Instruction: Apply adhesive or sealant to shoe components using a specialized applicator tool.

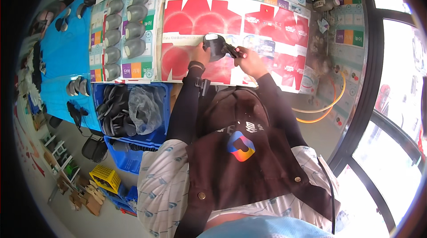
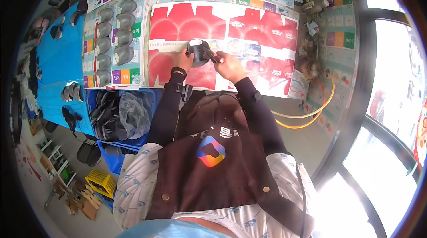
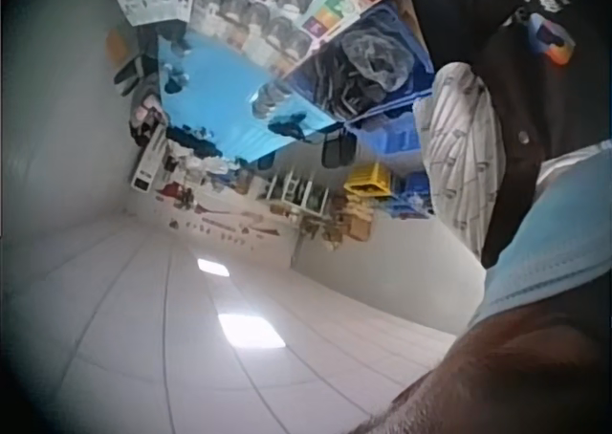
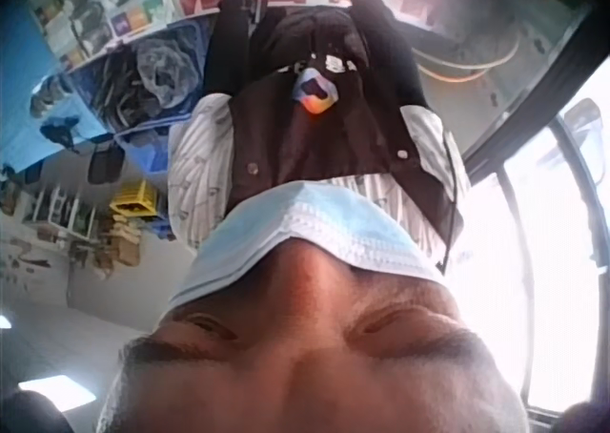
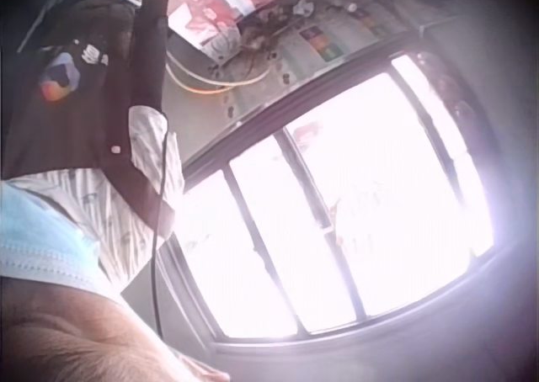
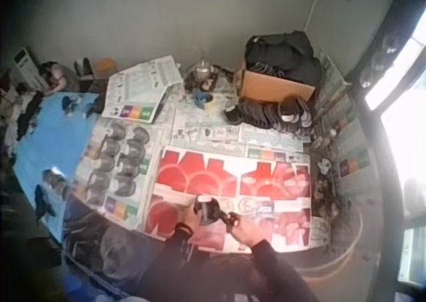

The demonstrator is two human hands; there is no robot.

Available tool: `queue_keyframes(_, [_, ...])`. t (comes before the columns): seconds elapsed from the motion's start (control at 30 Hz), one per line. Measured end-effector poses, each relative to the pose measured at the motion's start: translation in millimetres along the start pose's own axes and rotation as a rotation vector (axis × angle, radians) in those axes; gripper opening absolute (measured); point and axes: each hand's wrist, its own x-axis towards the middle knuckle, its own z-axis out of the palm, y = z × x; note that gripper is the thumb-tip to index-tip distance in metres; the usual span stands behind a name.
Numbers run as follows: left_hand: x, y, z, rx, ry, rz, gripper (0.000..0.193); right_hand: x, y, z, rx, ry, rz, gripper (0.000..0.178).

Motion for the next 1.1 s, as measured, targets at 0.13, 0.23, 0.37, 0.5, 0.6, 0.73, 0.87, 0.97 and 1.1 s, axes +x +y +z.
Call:
queue_keyframes(0.13, [1,-19,1,-0.135,-0.051,0.004,0.039,20,-15,16,-0.057,0.070,-0.048,0.023])
queue_keyframes(0.23, [2,-33,-1,-0.302,-0.059,-0.005,0.037,23,-17,22,-0.099,0.133,-0.061,0.027])
queue_keyframes(0.37, [1,-28,-1,-0.331,-0.115,-0.055,0.037,26,-13,20,-0.100,0.112,-0.046,0.031])
queue_keyframes(0.5, [0,-29,-5,-0.390,-0.098,-0.082,0.038,36,-23,25,-0.075,0.107,-0.044,0.032])
queue_keyframes(0.6, [-2,-19,-11,-0.550,-0.181,-0.174,0.039,35,-15,20,-0.082,0.194,-0.014,0.022])
queue_keyframes(0.73, [-4,-1,-20,-0.571,-0.227,-0.194,0.037,29,-5,21,-0.083,0.105,0.005,0.024])
queue_keyframes(0.87, [-6,6,-23,-0.571,-0.216,-0.187,0.035,29,-12,17,0.013,0.119,-0.079,0.026])
queue_keyframes(0.97, [-5,10,-24,-0.631,-0.231,-0.193,0.034,27,-1,12,-0.163,0.273,-0.068,0.022])
queue_keyframes(1.1, [-4,1,-17,-0.622,-0.184,-0.164,0.033,10,1,12,-0.166,0.158,-0.022,0.026])
